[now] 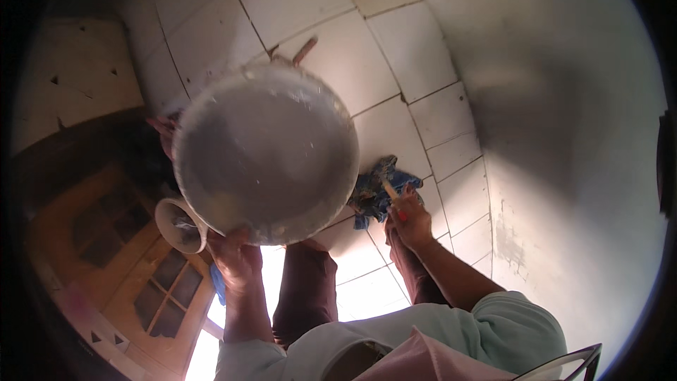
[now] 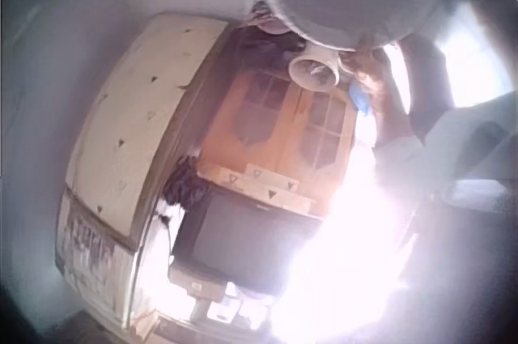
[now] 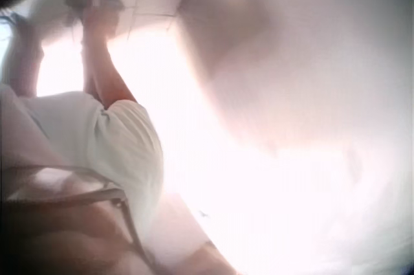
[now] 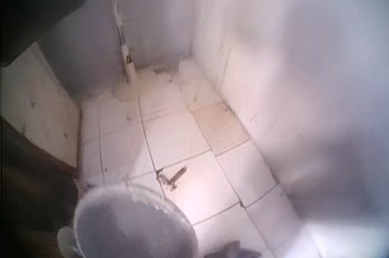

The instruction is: The person mixes gray paint in a bucket using a brush, adds liquid from a blue scoop, and stirs the mixture.

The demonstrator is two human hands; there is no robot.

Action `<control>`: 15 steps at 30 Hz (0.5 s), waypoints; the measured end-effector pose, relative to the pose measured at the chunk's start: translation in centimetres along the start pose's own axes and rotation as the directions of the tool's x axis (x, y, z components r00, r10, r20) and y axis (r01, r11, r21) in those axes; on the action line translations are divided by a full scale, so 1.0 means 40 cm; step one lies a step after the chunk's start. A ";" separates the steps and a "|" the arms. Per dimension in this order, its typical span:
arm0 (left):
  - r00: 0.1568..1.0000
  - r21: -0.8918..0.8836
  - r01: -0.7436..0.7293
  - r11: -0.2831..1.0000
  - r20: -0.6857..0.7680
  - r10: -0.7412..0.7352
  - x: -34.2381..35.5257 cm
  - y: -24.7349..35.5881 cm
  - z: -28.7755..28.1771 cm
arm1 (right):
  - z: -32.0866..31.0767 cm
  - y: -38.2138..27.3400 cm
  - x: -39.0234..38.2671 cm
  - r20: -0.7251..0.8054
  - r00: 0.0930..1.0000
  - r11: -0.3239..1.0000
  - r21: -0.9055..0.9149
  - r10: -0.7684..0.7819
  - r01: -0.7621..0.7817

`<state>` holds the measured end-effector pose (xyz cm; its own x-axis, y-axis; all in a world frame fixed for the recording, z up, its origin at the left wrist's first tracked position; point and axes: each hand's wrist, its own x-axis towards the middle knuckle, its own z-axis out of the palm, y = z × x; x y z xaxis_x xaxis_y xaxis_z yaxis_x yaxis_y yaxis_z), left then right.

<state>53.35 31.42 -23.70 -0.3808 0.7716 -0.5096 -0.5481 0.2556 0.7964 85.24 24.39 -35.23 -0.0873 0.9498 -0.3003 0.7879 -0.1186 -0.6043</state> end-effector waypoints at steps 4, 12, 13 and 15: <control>0.974 0.065 0.181 0.981 -0.150 -0.170 -0.066 -0.020 -0.027 | 0.082 0.086 -0.137 0.176 0.982 0.993 -0.110 0.067 -0.048; 0.912 0.041 0.313 0.949 -0.292 -0.288 -0.206 -0.079 -0.147 | -0.005 -0.020 -0.204 0.468 0.868 0.985 -0.041 0.165 -0.165; 0.891 0.042 0.347 0.937 -0.327 -0.315 -0.227 -0.076 -0.157 | -0.005 -0.024 -0.232 0.459 0.881 0.993 -0.038 0.118 -0.113; 0.851 0.017 0.418 0.908 -0.358 -0.385 -0.265 -0.059 -0.174 | -0.025 -0.061 -0.245 0.472 0.879 0.993 0.054 0.065 -0.102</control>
<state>53.50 18.57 -22.44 -0.3791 0.3495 -0.8569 -0.6445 0.5648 0.5154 84.78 15.67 -30.06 -0.3131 0.6910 -0.6515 0.7588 -0.2305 -0.6091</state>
